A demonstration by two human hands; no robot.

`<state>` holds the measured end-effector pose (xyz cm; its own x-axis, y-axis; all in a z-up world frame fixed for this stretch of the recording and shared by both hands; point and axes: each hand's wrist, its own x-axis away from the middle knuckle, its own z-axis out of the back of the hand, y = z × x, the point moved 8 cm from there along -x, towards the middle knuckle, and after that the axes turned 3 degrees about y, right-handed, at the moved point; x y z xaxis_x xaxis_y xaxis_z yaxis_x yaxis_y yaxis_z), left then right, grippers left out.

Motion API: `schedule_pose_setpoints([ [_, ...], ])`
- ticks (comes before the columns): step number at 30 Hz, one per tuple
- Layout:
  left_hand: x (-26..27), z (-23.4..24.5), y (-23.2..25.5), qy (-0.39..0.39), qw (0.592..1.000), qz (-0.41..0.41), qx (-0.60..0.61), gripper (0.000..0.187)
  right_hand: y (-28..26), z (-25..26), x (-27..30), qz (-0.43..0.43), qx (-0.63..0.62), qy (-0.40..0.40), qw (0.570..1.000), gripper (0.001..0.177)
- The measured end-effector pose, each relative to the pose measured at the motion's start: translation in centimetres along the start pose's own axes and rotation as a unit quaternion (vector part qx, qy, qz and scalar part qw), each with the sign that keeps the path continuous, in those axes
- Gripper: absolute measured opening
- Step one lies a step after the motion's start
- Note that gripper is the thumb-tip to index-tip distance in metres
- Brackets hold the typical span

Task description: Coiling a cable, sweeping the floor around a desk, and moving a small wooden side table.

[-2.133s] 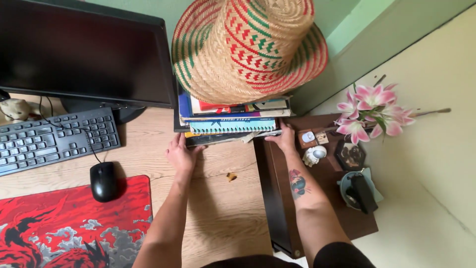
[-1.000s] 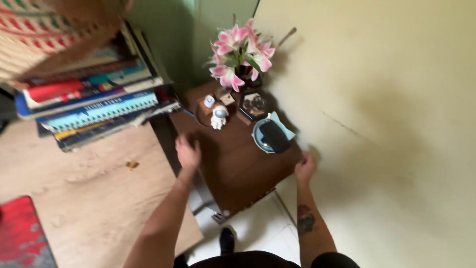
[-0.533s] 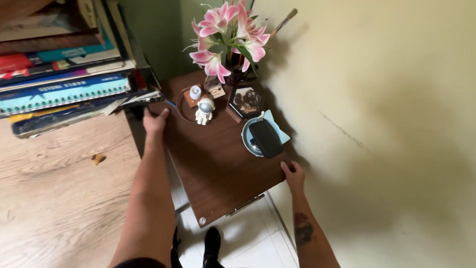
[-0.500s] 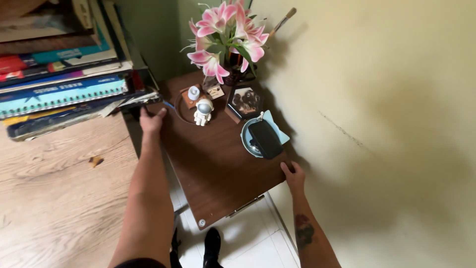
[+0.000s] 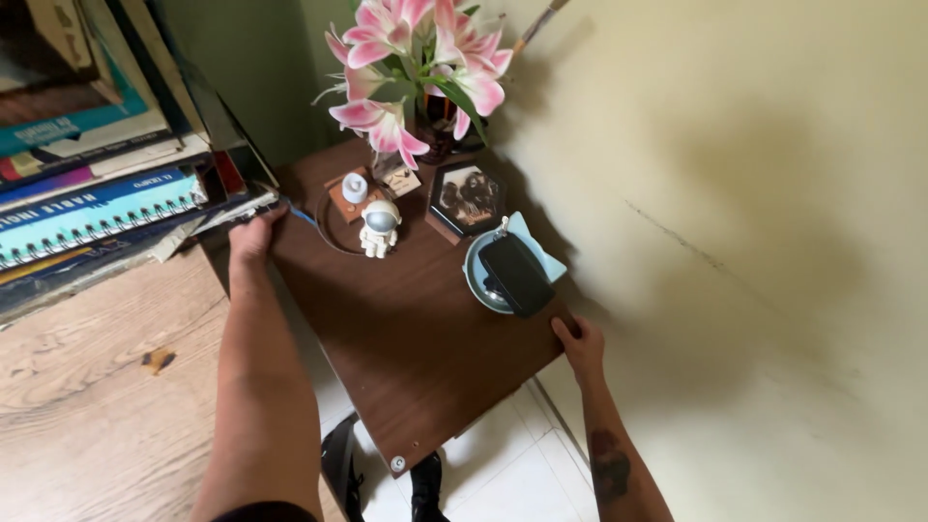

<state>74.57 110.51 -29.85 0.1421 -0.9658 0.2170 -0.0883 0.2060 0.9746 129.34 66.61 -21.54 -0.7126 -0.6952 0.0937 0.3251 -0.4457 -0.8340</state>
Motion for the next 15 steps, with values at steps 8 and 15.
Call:
schedule_pose_setpoints([
  [8,-2.0,0.8,-2.1,-0.013,0.995,0.063,-0.071,0.043,-0.7,1.2,3.4,-0.044,0.059,0.004,0.997,0.048],
  [15,-2.4,-1.3,-0.8,-0.163,0.959,-0.091,-0.215,0.027,0.9,1.9,4.0,-0.049,0.068,0.031,0.996,0.048],
])
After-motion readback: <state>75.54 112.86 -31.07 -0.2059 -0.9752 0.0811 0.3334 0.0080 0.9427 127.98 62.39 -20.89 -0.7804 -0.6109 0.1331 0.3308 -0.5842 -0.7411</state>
